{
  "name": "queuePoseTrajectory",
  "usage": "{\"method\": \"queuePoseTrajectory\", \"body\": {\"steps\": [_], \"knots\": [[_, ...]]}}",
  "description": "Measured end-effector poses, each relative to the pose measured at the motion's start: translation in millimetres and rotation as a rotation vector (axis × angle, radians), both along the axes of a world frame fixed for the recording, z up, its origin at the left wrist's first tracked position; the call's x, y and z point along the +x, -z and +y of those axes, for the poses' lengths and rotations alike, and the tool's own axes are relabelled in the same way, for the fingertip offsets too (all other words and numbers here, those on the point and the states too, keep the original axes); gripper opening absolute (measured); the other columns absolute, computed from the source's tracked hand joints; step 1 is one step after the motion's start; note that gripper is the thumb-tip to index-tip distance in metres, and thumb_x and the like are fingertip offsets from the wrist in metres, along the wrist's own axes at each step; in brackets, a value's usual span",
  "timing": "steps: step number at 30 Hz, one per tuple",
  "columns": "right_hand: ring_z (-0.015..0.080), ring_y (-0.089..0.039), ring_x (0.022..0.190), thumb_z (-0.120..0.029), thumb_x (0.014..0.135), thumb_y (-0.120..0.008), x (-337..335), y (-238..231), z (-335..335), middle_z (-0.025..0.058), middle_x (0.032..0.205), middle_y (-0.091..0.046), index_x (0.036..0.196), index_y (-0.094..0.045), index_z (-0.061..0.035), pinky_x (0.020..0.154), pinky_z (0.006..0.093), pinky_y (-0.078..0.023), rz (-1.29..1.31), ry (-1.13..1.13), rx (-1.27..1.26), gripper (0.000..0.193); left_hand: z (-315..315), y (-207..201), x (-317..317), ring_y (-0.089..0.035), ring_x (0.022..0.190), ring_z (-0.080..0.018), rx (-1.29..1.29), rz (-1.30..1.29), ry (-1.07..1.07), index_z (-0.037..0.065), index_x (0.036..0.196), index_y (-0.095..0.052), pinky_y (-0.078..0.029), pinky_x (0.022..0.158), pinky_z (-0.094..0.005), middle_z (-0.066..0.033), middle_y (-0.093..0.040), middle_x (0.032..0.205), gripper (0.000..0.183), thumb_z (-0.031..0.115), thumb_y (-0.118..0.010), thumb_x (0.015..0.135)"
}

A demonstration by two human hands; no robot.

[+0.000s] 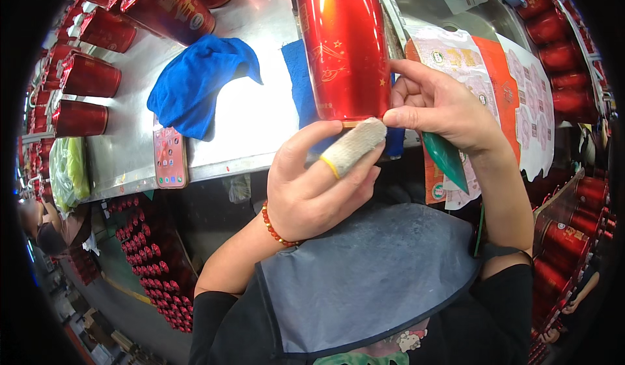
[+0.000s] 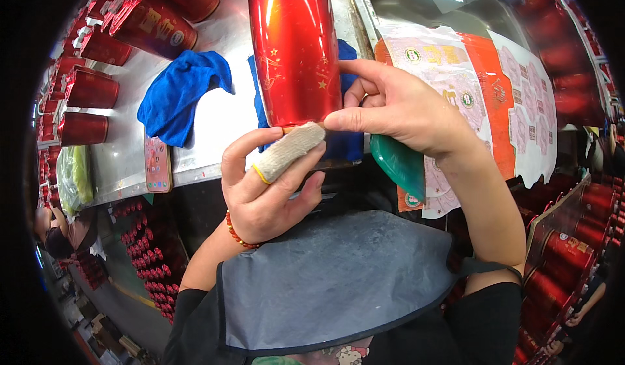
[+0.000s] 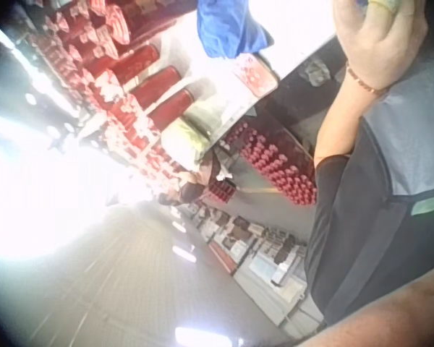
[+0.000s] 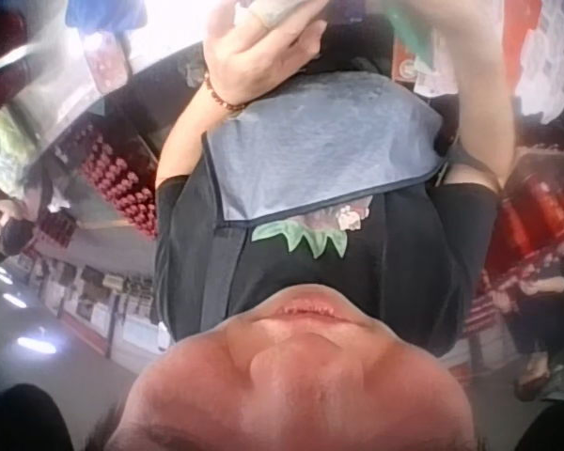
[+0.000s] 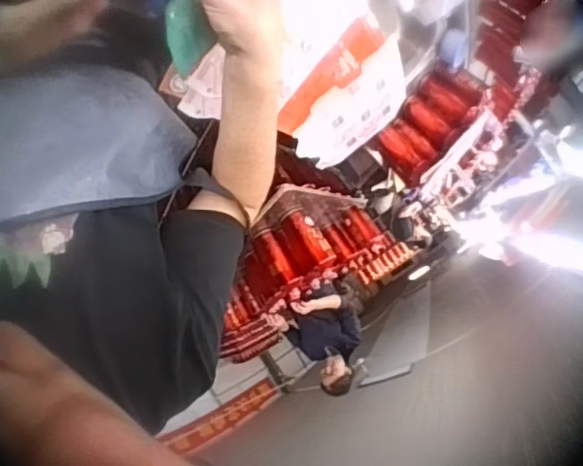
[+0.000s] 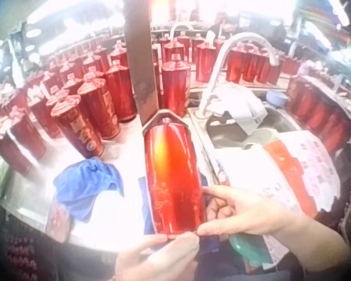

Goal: The person applies stickers to red cylindrical containers at a workstation. They peel stickers from a sheet, place them on the containers, smooth them with a green tool, and wipe the surfaces with a blue cloth. The containers are handled one at a time and set aside after labeling.

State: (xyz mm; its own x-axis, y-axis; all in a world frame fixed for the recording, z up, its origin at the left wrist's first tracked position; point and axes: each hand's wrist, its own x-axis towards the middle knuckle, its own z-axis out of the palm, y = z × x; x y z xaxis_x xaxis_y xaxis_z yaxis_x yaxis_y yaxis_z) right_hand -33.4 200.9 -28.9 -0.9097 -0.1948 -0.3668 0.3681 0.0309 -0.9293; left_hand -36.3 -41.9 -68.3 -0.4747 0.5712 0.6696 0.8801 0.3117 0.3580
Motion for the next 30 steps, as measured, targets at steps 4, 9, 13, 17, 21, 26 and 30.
{"method": "queuePoseTrajectory", "body": {"steps": [4, 9, 13, 17, 21, 26, 30], "knots": [[0.0035, -0.058, 0.076, -0.025, 0.092, -0.076, -34.0, -2.0, 37.5, 0.0027, 0.099, -0.067, 0.147, -0.048, 0.0052, 0.064, 0.0184, -0.047, 0.144, -0.032, 0.328, 0.069, -12.0, 6.5, -1.3, -0.066, 0.106, -0.0307, 0.070, -0.052, -0.043, 0.004, 0.115, -0.075, -0.056, 0.092, -0.0389, -0.0120, -0.070, 0.119, 0.044, 0.000, -0.077, 0.071], [-0.0002, -0.050, 0.047, -0.054, 0.084, -0.080, -84.0, 17.9, 39.4, -0.0025, 0.063, -0.061, 0.128, -0.063, 0.0022, 0.041, 0.0163, -0.036, 0.150, -0.115, 0.064, 0.074, -14.3, 9.5, 0.2, -0.066, 0.105, -0.0322, 0.103, -0.136, -0.065, 0.001, 0.113, -0.074, -0.054, 0.093, -0.0388, -0.0146, -0.072, 0.116, 0.043, -0.005, -0.074, 0.071], [0.0051, -0.061, 0.058, -0.061, 0.075, -0.084, -97.5, 30.7, 25.9, 0.0002, 0.069, -0.065, 0.121, -0.065, 0.0034, 0.050, 0.0210, -0.047, 0.146, -0.069, 0.069, 0.081, -12.3, 7.1, -2.1, -0.067, 0.105, -0.0314, 0.088, -0.123, -0.042, 0.001, 0.112, -0.075, -0.054, 0.092, -0.0385, -0.0138, -0.072, 0.115, 0.042, -0.004, -0.075, 0.071], [0.0213, -0.073, 0.087, -0.066, 0.069, -0.084, -91.2, 1.0, 0.3, 0.0163, 0.104, -0.073, 0.126, -0.060, 0.0040, 0.076, 0.0301, -0.059, 0.291, -0.044, 0.269, 0.094, -8.7, 3.9, -4.8, -0.067, 0.103, -0.0309, 0.068, -0.063, -0.023, 0.002, 0.110, -0.075, -0.056, 0.090, -0.0381, -0.0128, -0.072, 0.115, 0.042, -0.004, -0.077, 0.068], [0.0285, -0.074, 0.098, -0.074, 0.065, -0.083, -97.9, -24.5, -12.7, 0.0192, 0.104, -0.073, 0.125, -0.061, 0.0046, 0.086, 0.0365, -0.059, 0.259, -0.125, 0.785, 0.102, -7.8, 3.1, -6.9, -0.067, 0.103, -0.0306, 0.047, -0.025, -0.023, 0.003, 0.109, -0.076, -0.057, 0.088, -0.0378, -0.0119, -0.071, 0.115, 0.043, -0.004, -0.079, 0.066], [0.0008, -0.061, 0.067, -0.066, 0.071, -0.085, -99.5, 21.0, 22.4, -0.0013, 0.078, -0.068, 0.110, -0.067, -0.0022, 0.054, 0.0176, -0.047, 0.140, -0.085, 0.081, 0.076, -9.3, 2.7, -4.9, -0.068, 0.102, -0.0308, 0.071, -0.094, -0.034, 0.002, 0.107, -0.076, -0.056, 0.089, -0.0383, -0.0125, -0.073, 0.111, 0.041, -0.004, -0.078, 0.067], [0.0142, -0.072, 0.083, -0.070, 0.065, -0.085, -105.6, 15.9, 21.8, 0.0117, 0.097, -0.072, 0.127, -0.058, -0.0010, 0.073, 0.0249, -0.058, 0.130, -0.094, 0.236, 0.097, -8.6, -0.3, -6.4, -0.069, 0.102, -0.0307, 0.058, -0.074, -0.017, 0.002, 0.108, -0.076, -0.057, 0.089, -0.0381, -0.0128, -0.073, 0.112, 0.041, -0.003, -0.078, 0.067]]}}
